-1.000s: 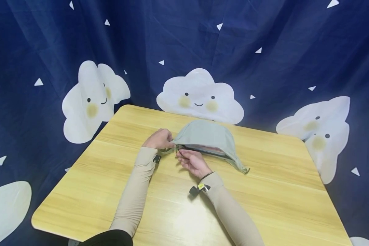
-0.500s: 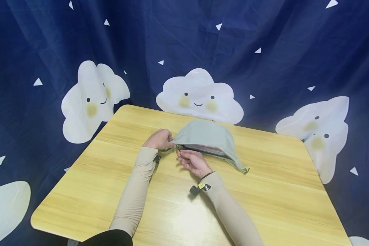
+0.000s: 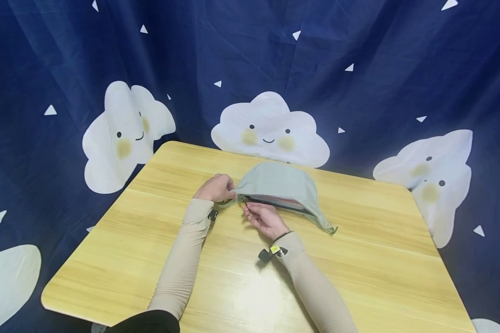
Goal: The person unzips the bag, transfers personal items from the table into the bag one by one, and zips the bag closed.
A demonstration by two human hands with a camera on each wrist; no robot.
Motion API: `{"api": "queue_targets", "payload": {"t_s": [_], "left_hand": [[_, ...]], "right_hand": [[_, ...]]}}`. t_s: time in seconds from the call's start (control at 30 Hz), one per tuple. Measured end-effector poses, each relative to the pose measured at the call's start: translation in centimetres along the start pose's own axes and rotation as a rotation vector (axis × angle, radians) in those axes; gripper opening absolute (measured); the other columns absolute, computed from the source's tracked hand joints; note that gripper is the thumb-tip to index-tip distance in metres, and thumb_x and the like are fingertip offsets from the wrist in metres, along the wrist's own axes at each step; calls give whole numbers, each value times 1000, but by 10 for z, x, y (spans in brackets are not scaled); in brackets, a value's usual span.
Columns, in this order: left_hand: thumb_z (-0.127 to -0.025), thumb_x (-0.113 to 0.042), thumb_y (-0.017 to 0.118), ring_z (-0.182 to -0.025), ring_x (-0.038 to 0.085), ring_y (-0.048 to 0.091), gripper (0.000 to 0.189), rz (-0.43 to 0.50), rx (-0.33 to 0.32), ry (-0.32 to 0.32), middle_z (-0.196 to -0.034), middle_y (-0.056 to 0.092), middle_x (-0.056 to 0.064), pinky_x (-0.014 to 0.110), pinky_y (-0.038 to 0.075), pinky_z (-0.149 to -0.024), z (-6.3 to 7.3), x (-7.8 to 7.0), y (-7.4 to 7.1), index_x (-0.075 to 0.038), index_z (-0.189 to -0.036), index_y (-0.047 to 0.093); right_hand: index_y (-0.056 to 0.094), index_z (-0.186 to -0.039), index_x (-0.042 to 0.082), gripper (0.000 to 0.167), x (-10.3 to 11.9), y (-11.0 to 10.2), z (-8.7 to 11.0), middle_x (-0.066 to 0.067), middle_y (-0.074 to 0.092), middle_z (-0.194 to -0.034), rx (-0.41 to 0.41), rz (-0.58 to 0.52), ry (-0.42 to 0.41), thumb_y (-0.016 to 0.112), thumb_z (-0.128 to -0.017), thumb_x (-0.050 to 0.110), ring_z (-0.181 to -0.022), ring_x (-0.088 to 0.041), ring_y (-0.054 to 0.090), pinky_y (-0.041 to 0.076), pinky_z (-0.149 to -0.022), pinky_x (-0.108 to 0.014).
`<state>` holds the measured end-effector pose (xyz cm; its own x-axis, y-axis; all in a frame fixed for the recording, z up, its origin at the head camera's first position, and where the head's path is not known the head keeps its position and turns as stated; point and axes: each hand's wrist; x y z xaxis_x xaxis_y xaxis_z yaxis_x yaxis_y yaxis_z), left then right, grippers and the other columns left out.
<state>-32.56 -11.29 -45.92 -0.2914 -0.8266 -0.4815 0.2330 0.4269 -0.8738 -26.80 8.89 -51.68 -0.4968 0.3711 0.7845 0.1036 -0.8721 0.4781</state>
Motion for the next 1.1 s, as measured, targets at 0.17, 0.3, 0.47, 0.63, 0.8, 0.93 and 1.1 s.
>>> {"api": "queue_targets", "payload": {"t_s": [0.17, 0.3, 0.47, 0.63, 0.8, 0.93, 1.1], "left_hand": [[-87, -23, 82, -69, 18, 54, 21, -23, -5, -18, -78, 62, 1, 30, 46, -63, 1, -1, -1, -12, -75, 69], [-89, -24, 82, -66, 17, 51, 24, -23, 2, -25, -74, 59, -1, 29, 43, -60, 1, -2, -1, -14, -73, 66], [-90, -23, 80, -59, 14, 42, 34, -13, 19, -30, -61, 44, -5, 27, 36, -53, 1, -3, 0, -14, -66, 58], [-90, -22, 81, -58, 14, 40, 33, -2, 18, -27, -58, 41, -6, 27, 34, -52, 1, -3, 0, -14, -65, 60], [-90, -21, 80, -56, 14, 36, 41, 6, 24, -23, -56, 35, -6, 26, 30, -50, 1, -2, 0, -16, -60, 53], [-90, -20, 80, -53, 13, 32, 48, 17, 29, -21, -54, 30, -7, 25, 28, -49, 1, -1, 0, -17, -57, 46], [-91, -20, 79, -53, 12, 32, 46, 31, 36, -19, -54, 31, -6, 25, 28, -49, 0, -1, 0, -16, -58, 48]], "right_hand": [[47, -141, -13, 38, 3, -3, 1, -3, 73, -86, 8, -22, 7, 49, -105, -1, -73, -5, 67, 56, -65, -10], [44, -143, -13, 40, 4, -5, 2, -2, 73, -87, 22, -16, 8, 49, -105, -1, -75, -5, 66, 56, -66, -10], [43, -144, -13, 40, 6, -10, 3, -1, 73, -86, 31, 0, -7, 48, -106, -1, -75, -3, 66, 56, -66, -10], [44, -143, -13, 39, 7, -13, 4, 0, 73, -86, 32, 7, -15, 47, -106, -1, -74, -3, 66, 56, -66, -9], [46, -141, -14, 39, 8, -16, 4, -1, 74, -87, 18, 11, -25, 48, -105, -1, -75, -4, 67, 56, -67, -10], [48, -140, -14, 38, 8, -17, 6, -1, 74, -87, -3, 25, -34, 50, -104, -2, -75, -4, 67, 57, -68, -11], [52, -137, -12, 35, 9, -17, 7, -2, 74, -88, -24, 35, -32, 51, -104, -2, -75, -4, 67, 56, -67, -10]]}}
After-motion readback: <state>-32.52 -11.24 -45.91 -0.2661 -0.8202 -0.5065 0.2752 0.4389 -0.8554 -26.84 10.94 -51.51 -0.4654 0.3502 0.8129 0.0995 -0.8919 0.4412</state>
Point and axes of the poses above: each hand's wrist, its own z-axis away from the middle knuckle, its own y-axis out of the palm, x = y × z
